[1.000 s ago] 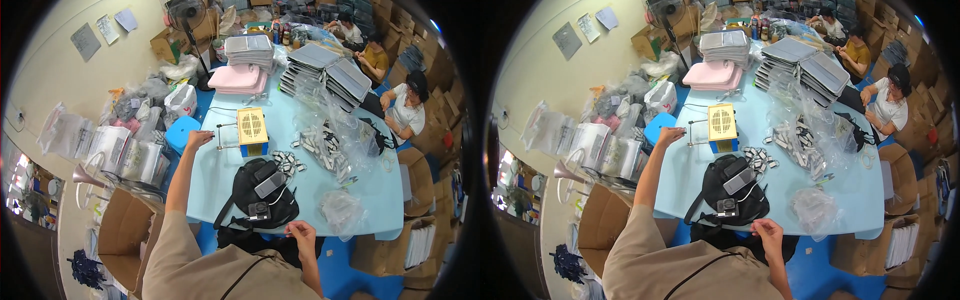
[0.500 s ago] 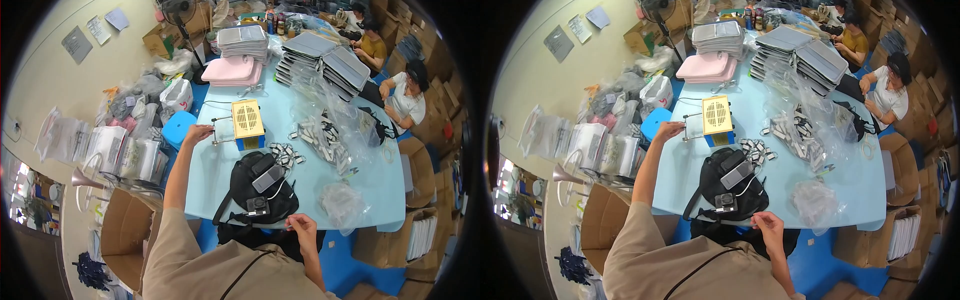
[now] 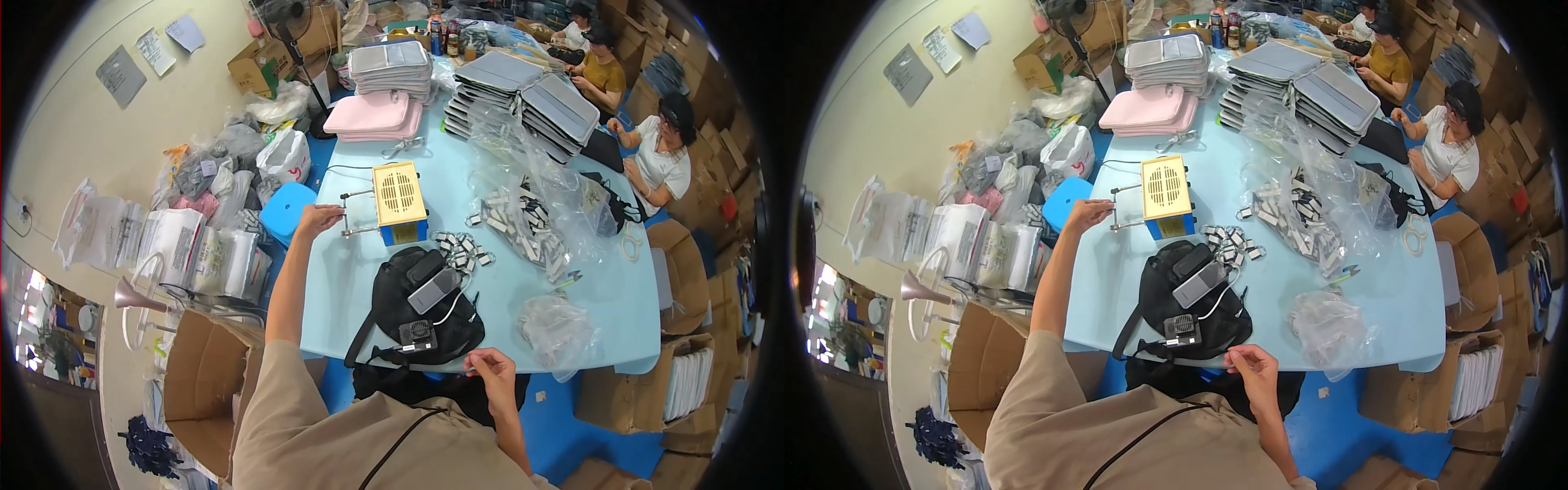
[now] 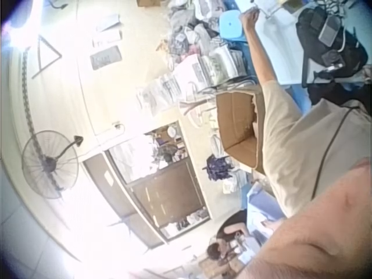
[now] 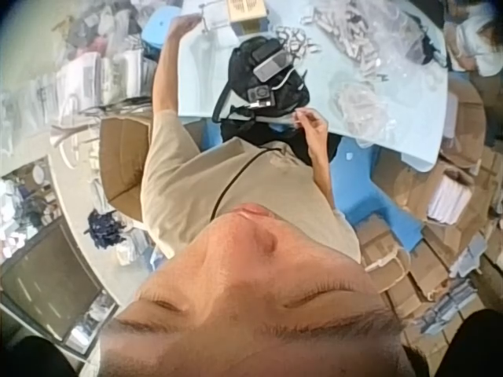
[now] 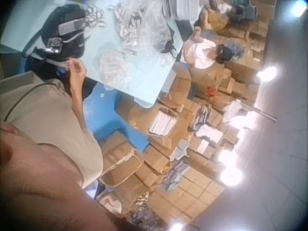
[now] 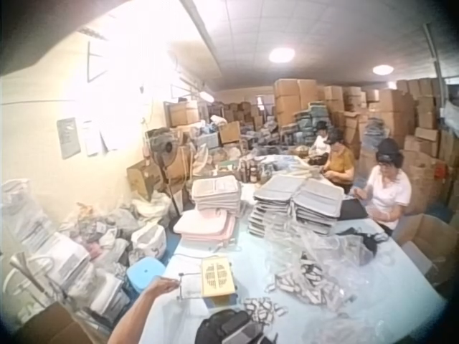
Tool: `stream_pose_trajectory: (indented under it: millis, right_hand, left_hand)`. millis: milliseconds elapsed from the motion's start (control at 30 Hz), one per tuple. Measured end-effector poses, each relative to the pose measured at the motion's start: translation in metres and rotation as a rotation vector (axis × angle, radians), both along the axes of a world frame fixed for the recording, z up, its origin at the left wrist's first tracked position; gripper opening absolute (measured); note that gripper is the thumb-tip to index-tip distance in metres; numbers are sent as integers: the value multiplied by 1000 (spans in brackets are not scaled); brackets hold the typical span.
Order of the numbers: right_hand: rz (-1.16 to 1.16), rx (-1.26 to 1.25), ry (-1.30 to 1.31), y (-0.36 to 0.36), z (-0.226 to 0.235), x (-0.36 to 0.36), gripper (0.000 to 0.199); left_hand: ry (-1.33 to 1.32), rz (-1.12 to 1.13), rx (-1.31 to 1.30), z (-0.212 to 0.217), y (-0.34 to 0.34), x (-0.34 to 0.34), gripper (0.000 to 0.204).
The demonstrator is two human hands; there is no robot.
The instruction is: Assembling small metal hardware components for leather products at a workbench.
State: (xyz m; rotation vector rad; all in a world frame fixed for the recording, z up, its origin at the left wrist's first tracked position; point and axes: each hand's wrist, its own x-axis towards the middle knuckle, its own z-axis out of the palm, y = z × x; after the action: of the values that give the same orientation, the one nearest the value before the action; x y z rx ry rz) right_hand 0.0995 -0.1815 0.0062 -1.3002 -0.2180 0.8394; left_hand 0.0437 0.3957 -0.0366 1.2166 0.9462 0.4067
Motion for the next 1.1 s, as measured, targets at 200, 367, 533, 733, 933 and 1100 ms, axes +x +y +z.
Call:
stream_pose_trajectory:
  millis: [200,367,533,733,933,1100]
  right_hand:
    - [0,-12,10,2,0,1,10]
    - [13,-6,10,3,-2,1,11]
    - [22,-17,12,5,-2,3,10]
    - [23,-12,11,5,-4,6,11]
    - [19,-5,17,5,-4,5,11]
    - [16,-12,18,5,-5,5,11]
  left_hand:
    - [16,0,24,-2,-2,3,28]
    - [17,-18,37,-3,2,0,28]
    - [41,-8,27,-2,2,-2,27]
    - [30,-39,32,-2,7,-1,29]
    - [41,-45,38,-3,8,-1,29]
    - [30,-37,33,-2,7,-3,28]
